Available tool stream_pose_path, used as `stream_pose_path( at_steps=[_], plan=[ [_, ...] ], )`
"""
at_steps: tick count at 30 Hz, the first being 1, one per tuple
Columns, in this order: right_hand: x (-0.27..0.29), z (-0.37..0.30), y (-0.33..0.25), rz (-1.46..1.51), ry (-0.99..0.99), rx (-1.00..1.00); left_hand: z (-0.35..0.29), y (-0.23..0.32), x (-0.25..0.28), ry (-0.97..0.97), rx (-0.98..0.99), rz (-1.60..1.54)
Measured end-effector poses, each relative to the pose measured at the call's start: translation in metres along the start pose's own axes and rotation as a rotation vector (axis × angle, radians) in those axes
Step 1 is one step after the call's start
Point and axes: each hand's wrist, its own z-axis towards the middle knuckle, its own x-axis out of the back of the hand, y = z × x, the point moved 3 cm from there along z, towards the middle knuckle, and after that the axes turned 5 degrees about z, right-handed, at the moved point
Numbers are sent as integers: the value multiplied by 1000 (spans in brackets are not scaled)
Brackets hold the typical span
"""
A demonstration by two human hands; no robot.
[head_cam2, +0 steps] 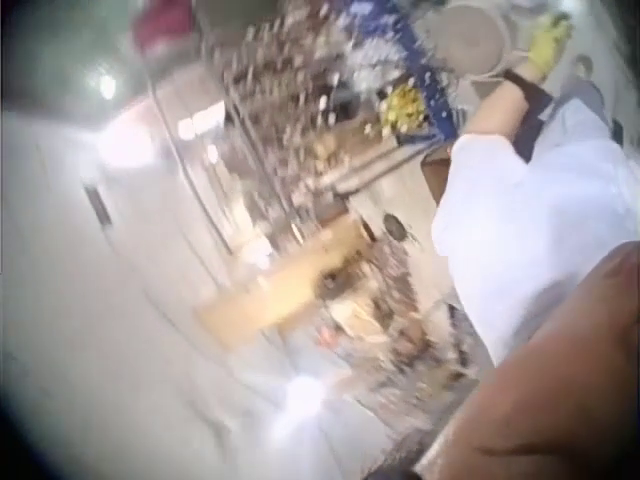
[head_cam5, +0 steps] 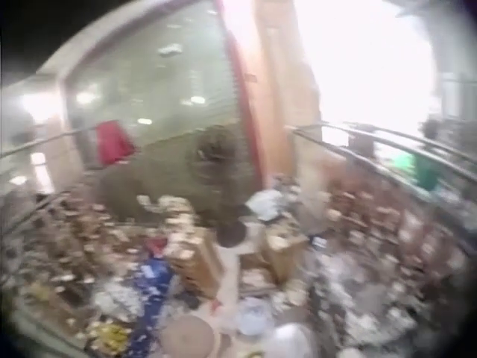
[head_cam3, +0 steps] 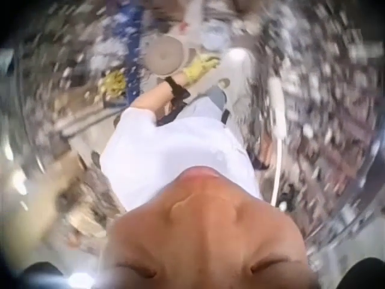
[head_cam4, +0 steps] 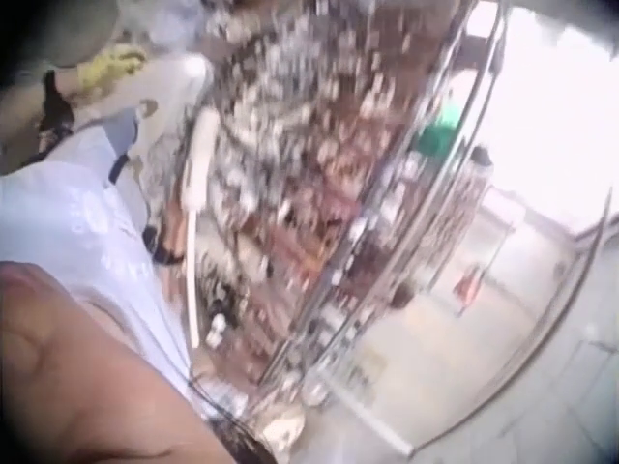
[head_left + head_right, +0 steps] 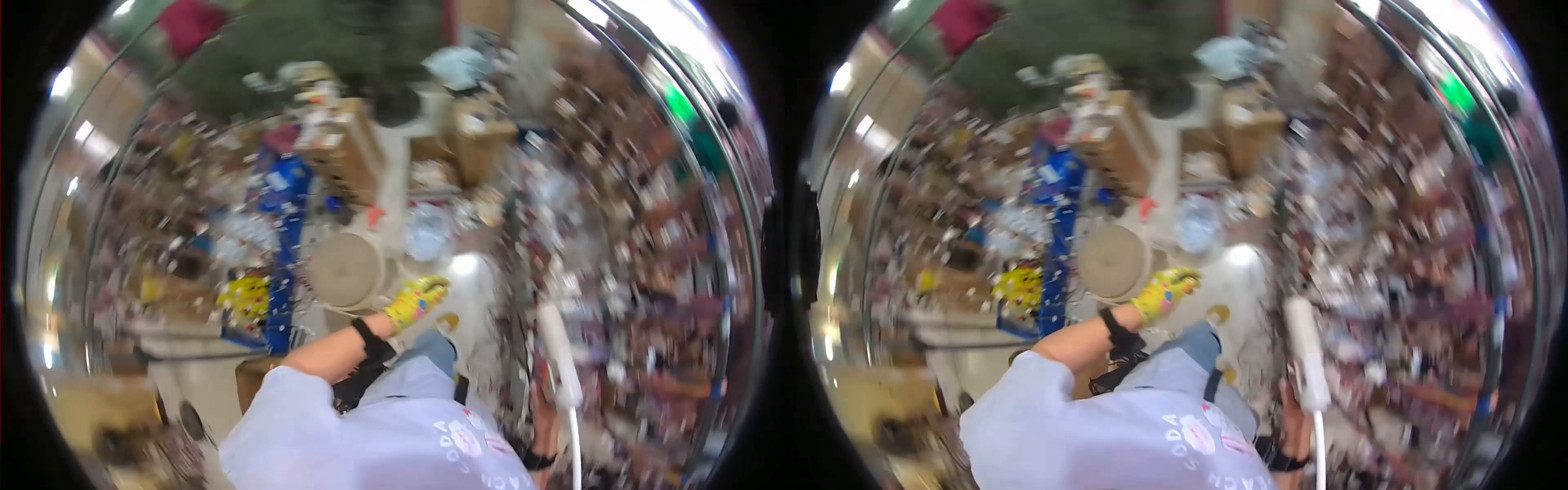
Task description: The person applies glue to a connector on a wire harness using a glue gun, then moves to another section of the harness to apply more glue. Finally, they reach into a plastic bag to retrieve a small component.
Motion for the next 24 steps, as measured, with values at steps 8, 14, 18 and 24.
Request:
stream_pose_path(
  at_steps=[8,14,18,24],
  plan=[
    [22,-55,-19,-43,65,52,19,-15,-110,-253,117,-102],
    [36,-95,-11,14,106,16,12,4,-194,-374,122,-188],
    [42,-124,-7,-2,181,-78,11,9,-240,-410,45,-63],
    [36,-140,14,107,248,-116,5,9,-275,-402,84,-433]
  ],
)
